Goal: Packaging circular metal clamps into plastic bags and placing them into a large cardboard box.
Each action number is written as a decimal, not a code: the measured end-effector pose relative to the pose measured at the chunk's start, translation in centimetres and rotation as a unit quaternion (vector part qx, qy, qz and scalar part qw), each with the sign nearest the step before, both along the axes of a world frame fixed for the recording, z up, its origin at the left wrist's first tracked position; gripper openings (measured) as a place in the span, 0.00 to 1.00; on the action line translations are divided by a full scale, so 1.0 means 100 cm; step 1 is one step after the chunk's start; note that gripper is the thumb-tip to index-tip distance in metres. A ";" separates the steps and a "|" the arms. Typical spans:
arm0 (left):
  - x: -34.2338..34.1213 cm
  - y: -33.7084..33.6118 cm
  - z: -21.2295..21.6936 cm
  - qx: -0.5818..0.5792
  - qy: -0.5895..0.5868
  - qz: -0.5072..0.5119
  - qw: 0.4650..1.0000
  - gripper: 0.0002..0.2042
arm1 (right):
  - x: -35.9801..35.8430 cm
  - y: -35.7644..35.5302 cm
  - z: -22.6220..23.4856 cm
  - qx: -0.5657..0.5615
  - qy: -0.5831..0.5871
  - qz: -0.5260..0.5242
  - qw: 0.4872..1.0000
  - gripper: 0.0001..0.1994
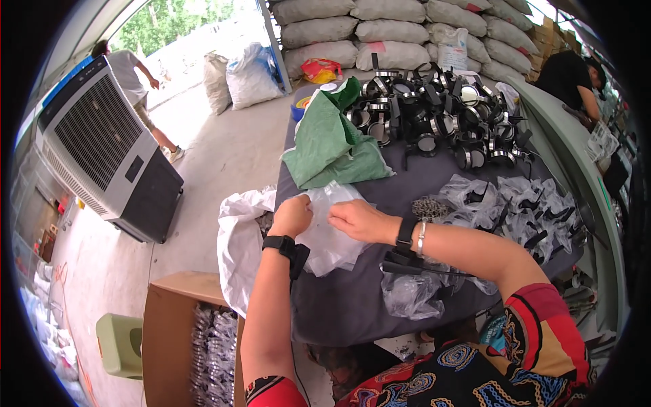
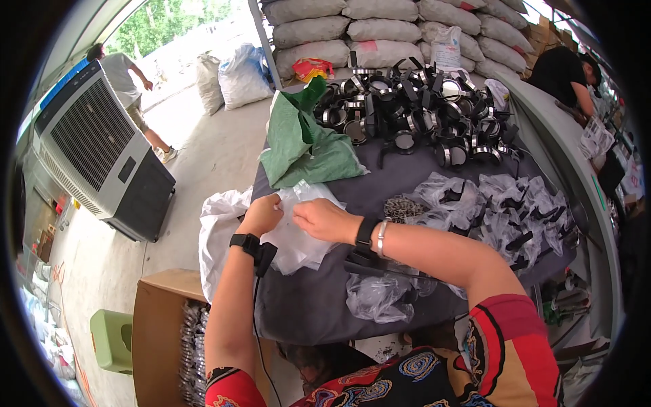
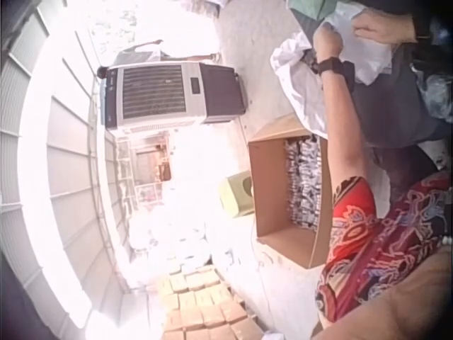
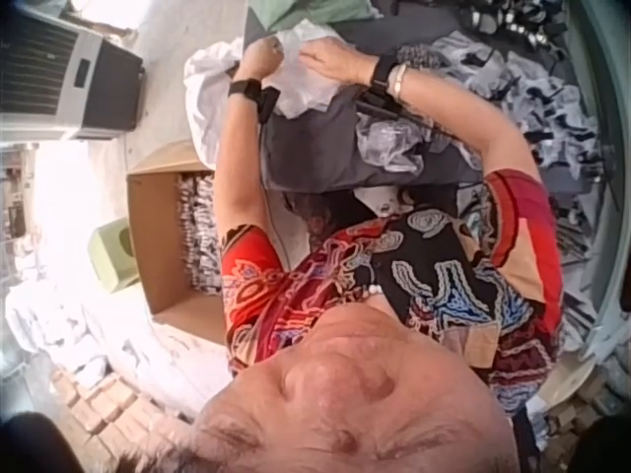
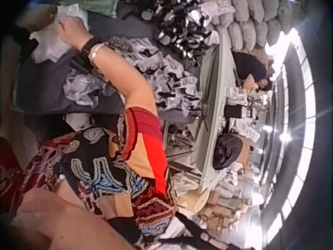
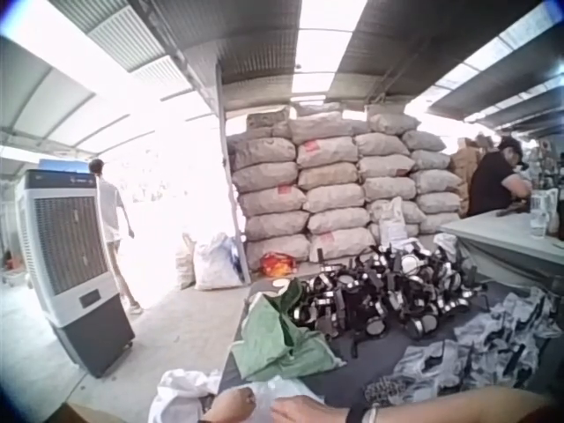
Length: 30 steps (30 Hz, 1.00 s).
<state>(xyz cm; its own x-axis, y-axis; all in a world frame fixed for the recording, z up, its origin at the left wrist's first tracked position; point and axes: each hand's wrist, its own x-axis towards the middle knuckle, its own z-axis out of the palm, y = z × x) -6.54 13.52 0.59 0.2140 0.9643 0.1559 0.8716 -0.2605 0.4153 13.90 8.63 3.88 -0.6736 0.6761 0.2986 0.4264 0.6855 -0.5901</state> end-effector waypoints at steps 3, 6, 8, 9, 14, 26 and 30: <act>0.000 0.003 0.007 -0.040 -0.005 -0.036 0.999 0.10 | -0.010 0.017 -0.012 0.082 -0.065 -0.014 0.994 0.08; -0.004 0.005 0.010 -0.082 -0.051 -0.046 0.994 0.11 | -0.021 0.022 -0.022 0.110 -0.182 -0.015 0.977 0.12; -0.010 0.004 0.011 -0.058 -0.072 -0.040 0.995 0.11 | -0.025 0.027 -0.029 0.110 -0.186 -0.023 0.976 0.21; -0.010 0.002 0.011 -0.039 -0.096 -0.037 0.994 0.10 | -0.026 0.028 -0.027 0.110 -0.187 -0.024 0.976 0.21; 0.006 -0.018 0.026 0.270 0.003 0.089 0.959 0.06 | -0.023 0.037 -0.015 0.026 -0.271 -0.042 0.961 0.41; 0.036 -0.081 -0.007 0.063 0.017 -0.014 0.998 0.24 | -0.008 0.054 -0.017 0.018 -0.113 -0.242 0.963 0.12; 0.033 -0.073 -0.020 0.124 0.043 -0.015 0.991 0.26 | 0.006 0.077 0.024 0.242 0.046 -0.403 0.881 0.33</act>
<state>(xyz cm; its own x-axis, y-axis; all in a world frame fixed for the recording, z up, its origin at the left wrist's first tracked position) -3.25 6.17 -1.36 0.2649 0.8916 0.3672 0.8912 -0.3718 0.2598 14.49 16.38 6.31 0.0091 0.7024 0.7117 0.8560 0.3624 -0.3687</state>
